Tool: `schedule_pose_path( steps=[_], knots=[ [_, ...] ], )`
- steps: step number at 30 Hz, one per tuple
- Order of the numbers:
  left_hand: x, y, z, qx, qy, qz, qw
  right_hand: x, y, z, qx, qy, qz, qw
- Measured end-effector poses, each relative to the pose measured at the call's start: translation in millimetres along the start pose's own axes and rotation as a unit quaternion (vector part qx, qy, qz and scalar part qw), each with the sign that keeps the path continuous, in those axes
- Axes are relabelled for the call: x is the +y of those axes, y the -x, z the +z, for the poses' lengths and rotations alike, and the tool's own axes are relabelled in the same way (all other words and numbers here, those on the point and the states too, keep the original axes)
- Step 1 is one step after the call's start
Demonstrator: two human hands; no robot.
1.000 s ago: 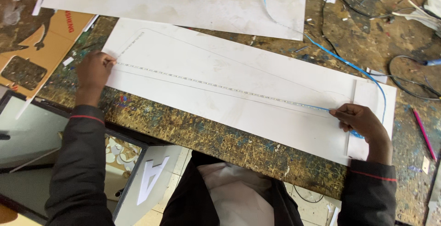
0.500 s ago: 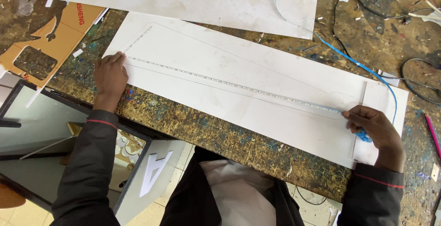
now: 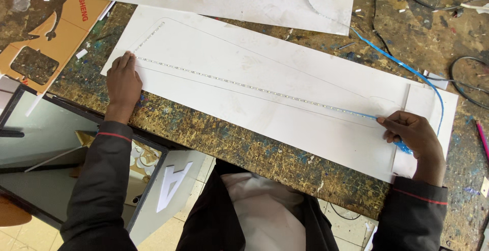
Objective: The person measures an LED strip against a white board, aligning the strip along a marked outline and holding it in place by hand to verify the length.
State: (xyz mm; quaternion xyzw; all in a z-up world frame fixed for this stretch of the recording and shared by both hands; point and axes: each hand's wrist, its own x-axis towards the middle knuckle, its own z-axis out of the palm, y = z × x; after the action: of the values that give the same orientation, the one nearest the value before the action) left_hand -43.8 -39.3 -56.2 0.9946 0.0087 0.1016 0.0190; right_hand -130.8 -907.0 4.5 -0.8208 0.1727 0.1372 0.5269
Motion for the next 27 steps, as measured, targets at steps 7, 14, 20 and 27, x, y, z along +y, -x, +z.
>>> schedule_pose_path(
  steps=[7, 14, 20, 27],
  knots=[
    [55, 9, -49, -0.014, -0.008, 0.007, 1.000, 2, -4, 0, 0.003, 0.007, -0.002, 1.000],
    [163, 31, -95, -0.150, 0.111, -0.024, 0.982, -3, 2, 1, 0.000, 0.003, 0.004, 1.000],
    [228, 39, -76, -0.100, 0.099, 0.053, 0.989, -15, 12, 5, 0.006, 0.017, 0.015, 1.000],
    [320, 54, -52, 0.005, 0.150, 0.221, 0.964, -16, 9, 5, 0.000, 0.018, 0.004, 1.000]
  ],
)
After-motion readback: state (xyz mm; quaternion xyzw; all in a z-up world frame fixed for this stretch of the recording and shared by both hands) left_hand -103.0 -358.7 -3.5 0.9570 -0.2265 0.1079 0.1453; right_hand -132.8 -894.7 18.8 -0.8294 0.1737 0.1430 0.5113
